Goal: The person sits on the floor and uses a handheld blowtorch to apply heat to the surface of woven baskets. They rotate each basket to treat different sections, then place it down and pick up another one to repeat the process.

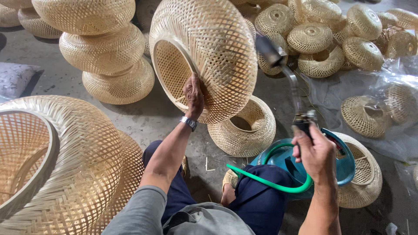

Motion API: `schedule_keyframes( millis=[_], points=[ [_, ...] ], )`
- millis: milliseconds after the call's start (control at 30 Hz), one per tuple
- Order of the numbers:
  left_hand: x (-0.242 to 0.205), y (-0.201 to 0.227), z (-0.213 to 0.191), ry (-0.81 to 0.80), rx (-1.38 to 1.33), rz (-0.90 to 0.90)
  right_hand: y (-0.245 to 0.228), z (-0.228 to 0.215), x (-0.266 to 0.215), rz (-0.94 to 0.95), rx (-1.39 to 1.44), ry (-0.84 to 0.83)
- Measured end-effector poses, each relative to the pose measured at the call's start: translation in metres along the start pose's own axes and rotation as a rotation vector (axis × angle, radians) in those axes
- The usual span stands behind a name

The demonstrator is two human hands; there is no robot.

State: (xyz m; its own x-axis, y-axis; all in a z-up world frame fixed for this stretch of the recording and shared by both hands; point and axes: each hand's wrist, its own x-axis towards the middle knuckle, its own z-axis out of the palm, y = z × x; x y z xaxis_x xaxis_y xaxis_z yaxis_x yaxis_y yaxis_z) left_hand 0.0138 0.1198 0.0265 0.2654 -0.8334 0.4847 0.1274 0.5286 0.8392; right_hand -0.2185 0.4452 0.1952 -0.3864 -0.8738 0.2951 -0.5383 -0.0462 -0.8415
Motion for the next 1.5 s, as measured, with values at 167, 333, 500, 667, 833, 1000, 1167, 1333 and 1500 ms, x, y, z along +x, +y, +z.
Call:
schedule_keyframes(
  millis=[167, 333, 500, 667, 833, 1000, 1167, 1333, 1500],
  points=[
    [0.012, -0.049, -0.011, 0.117, 0.117, -0.014, 0.014, -0.004, -0.003, 0.102, 0.112, 0.074],
    [0.008, -0.117, -0.008, 0.150, 0.218, -0.534, 0.029, -0.004, -0.009, 0.162, 0.055, -0.037],
    [-0.035, -0.164, -0.014, 0.276, 0.189, -0.187, 0.040, 0.005, -0.025, 0.205, -0.252, -0.261],
    [-0.011, -0.122, 0.000, 0.308, -0.147, -0.470, 0.038, 0.029, -0.029, -0.085, -0.438, -0.215],
    [-0.002, -0.109, -0.001, 0.293, -0.353, -0.950, 0.025, 0.027, -0.020, 0.122, -0.467, -0.348],
    [-0.031, -0.155, 0.000, 0.240, -0.302, -0.877, 0.029, 0.027, -0.007, 0.108, -0.498, -0.346],
    [-0.041, -0.126, -0.007, 0.108, -0.507, -1.030, 0.021, 0.024, 0.008, 0.116, -0.526, -0.318],
    [-0.046, -0.118, -0.011, 0.176, -0.582, -1.275, 0.015, 0.003, 0.012, 0.281, -0.483, -0.408],
    [-0.057, -0.168, -0.005, -0.007, -0.830, -1.268, 0.026, -0.016, 0.016, 0.229, -0.483, -0.283]
  ],
)
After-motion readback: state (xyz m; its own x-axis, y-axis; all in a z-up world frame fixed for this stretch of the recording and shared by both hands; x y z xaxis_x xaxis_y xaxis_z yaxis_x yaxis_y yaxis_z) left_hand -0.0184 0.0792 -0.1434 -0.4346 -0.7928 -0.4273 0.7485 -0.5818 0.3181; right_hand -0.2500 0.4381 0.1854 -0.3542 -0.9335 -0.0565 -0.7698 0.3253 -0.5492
